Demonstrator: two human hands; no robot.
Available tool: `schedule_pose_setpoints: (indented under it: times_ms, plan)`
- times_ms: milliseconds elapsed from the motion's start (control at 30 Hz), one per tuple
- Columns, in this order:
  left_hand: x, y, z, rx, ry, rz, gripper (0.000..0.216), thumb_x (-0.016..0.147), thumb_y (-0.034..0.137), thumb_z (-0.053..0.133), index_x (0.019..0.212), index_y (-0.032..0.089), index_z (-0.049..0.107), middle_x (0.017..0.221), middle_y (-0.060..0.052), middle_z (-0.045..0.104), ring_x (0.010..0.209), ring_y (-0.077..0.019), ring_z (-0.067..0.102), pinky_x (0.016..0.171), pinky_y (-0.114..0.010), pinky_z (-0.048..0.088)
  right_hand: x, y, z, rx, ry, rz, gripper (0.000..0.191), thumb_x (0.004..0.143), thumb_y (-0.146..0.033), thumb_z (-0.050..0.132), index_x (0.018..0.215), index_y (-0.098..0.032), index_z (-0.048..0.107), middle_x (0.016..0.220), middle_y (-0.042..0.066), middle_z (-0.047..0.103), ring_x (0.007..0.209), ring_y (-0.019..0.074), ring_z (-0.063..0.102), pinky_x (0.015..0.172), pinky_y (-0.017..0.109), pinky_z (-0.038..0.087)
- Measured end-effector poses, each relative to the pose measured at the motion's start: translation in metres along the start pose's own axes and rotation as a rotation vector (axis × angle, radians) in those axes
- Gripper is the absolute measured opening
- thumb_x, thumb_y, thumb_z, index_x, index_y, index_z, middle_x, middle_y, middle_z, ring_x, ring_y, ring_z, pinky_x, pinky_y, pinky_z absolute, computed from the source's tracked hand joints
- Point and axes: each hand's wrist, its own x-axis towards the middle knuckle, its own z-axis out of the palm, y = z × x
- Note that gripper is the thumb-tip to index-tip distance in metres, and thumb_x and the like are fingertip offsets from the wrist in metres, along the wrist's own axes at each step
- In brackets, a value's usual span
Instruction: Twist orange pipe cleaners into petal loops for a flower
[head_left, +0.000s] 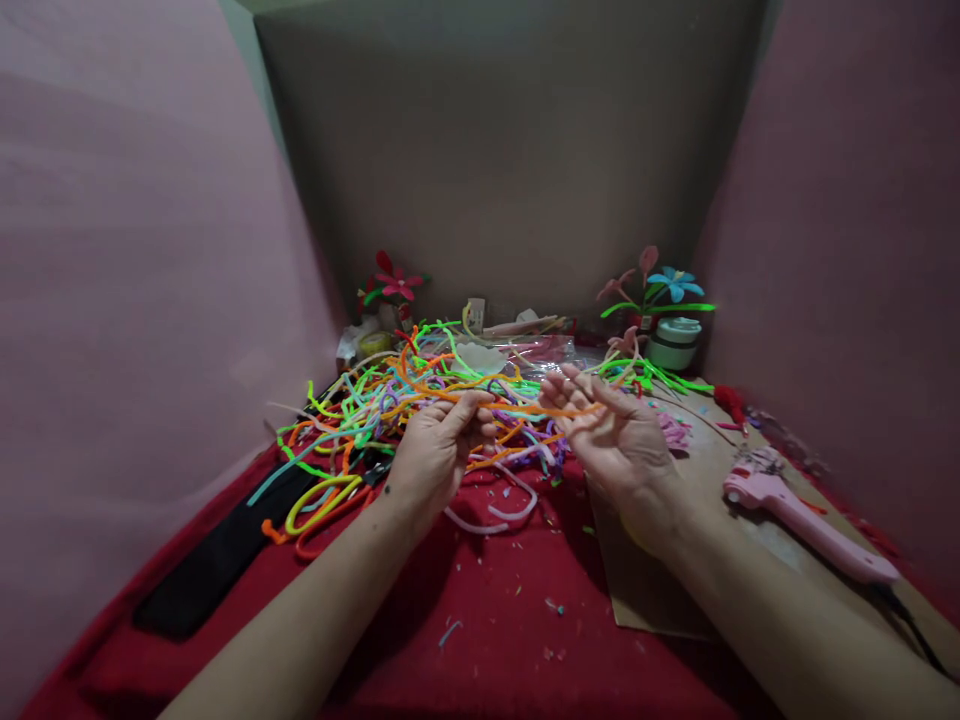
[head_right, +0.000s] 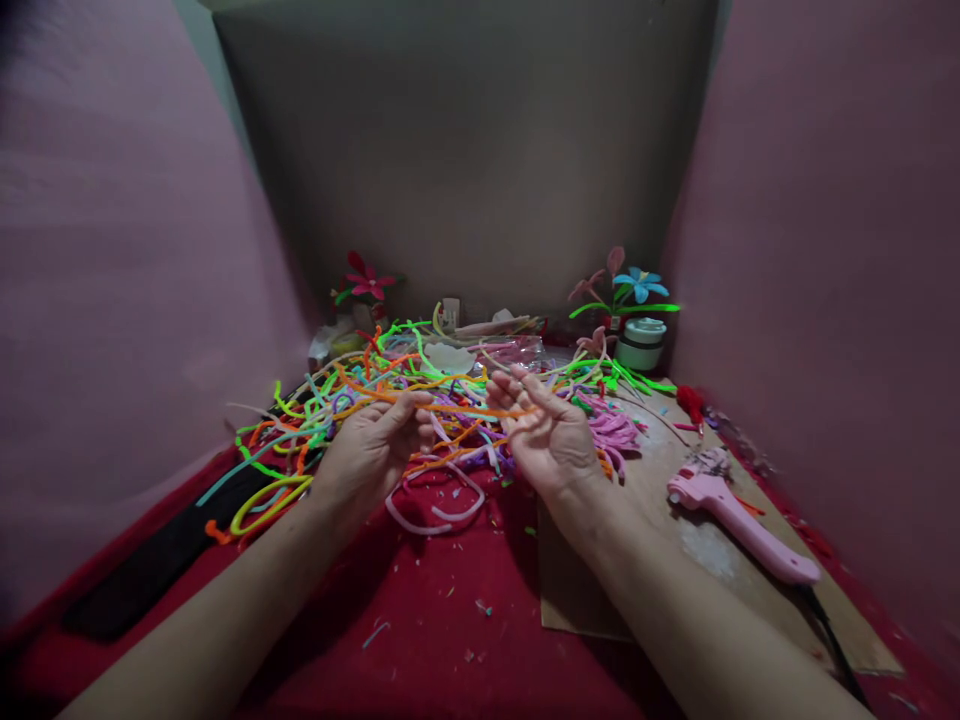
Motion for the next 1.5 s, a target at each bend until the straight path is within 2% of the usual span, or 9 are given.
schedule_pose_setpoints:
  times_ms: [100,200,300,567,767,1000,1133,1300,1500]
  plan:
    - [-0.001,-0.003,0.005,-0.033,0.058,0.005,0.024,0.062,0.025,0.076,0.078,0.009,0.066,0.06,-0.002,0.063,0.053,-0.0102,0.059,0.046,-0.019,0.047,-0.007,0.018,-0.001,-0.16,-0.118,0.012,0.034,0.063,-0.006,0.066,0.095,-0.017,0.062,0.085,0.003,0.067,0.082,0.0148,0.062,0.08,0.03,0.048]
    - [-0.005,-0.008,0.008,0.002,0.063,-0.037,0.023,0.061,0.022,0.076,0.077,0.009,0.066,0.059,-0.003,0.064,0.053,-0.0115,0.06,0.047,-0.02,0.048,-0.014,0.032,-0.001,-0.318,-0.165,0.008,0.023,0.065,-0.013,0.07,0.087,-0.016,0.066,0.081,0.004,0.068,0.076,0.0136,0.063,0.076,0.028,0.048]
    - [-0.009,-0.013,0.01,0.061,0.011,-0.069,0.021,0.064,0.024,0.074,0.076,0.009,0.065,0.061,-0.004,0.065,0.05,-0.0116,0.06,0.046,-0.021,0.048,-0.014,0.036,-0.002,-0.377,-0.151,-0.023,0.014,0.068,-0.024,0.07,0.077,-0.014,0.069,0.067,0.003,0.067,0.063,0.0125,0.061,0.064,0.026,0.048]
    - [-0.013,-0.014,0.006,0.311,-0.048,-0.061,0.018,0.072,0.028,0.068,0.077,0.01,0.068,0.058,-0.001,0.063,0.047,-0.0068,0.054,0.043,-0.016,0.043,-0.013,0.027,0.0,-0.316,-0.061,0.031,0.013,0.06,-0.019,0.075,0.071,-0.014,0.07,0.061,0.001,0.065,0.048,0.0051,0.051,0.048,0.017,0.04]
    - [-0.016,-0.006,0.012,0.285,-0.058,0.004,0.015,0.067,0.025,0.071,0.073,0.011,0.068,0.059,-0.004,0.065,0.048,-0.0115,0.058,0.045,-0.021,0.049,-0.017,0.035,-0.006,-0.471,-0.085,0.083,0.017,0.059,-0.02,0.075,0.074,-0.011,0.071,0.06,0.001,0.062,0.048,0.0051,0.044,0.046,0.019,0.032]
    - [-0.015,-0.009,0.014,0.29,-0.089,-0.035,0.018,0.072,0.024,0.066,0.087,0.013,0.064,0.059,-0.002,0.065,0.05,-0.0124,0.06,0.055,-0.025,0.052,-0.024,0.038,-0.002,-0.717,-0.123,0.138,0.019,0.057,-0.027,0.074,0.058,-0.01,0.066,0.049,-0.002,0.052,0.046,0.0057,0.036,0.047,0.023,0.022]
    - [-0.015,-0.009,0.013,0.33,-0.143,-0.06,0.013,0.069,0.02,0.067,0.08,0.014,0.063,0.056,0.001,0.061,0.049,-0.0101,0.057,0.053,-0.021,0.049,-0.027,0.037,0.0,-0.87,-0.161,0.091,0.018,0.063,-0.026,0.065,0.052,-0.013,0.06,0.049,-0.003,0.047,0.048,0.0065,0.031,0.048,0.024,0.019]
    - [-0.017,-0.008,0.013,0.366,-0.182,-0.097,0.013,0.067,0.021,0.069,0.075,0.012,0.065,0.064,-0.001,0.062,0.053,-0.0091,0.058,0.055,-0.02,0.05,-0.026,0.037,-0.004,-1.082,-0.207,-0.035,0.019,0.069,-0.02,0.054,0.051,-0.015,0.057,0.053,-0.002,0.052,0.054,0.0102,0.041,0.054,0.025,0.03]
    - [-0.013,-0.011,0.009,0.338,-0.168,-0.156,0.023,0.065,0.025,0.072,0.083,0.01,0.067,0.064,-0.003,0.065,0.045,-0.0098,0.058,0.045,-0.021,0.048,-0.026,0.039,-0.009,-1.193,-0.227,-0.181,0.025,0.079,-0.023,0.048,0.057,-0.017,0.06,0.056,0.0,0.056,0.057,0.0122,0.048,0.059,0.025,0.036]
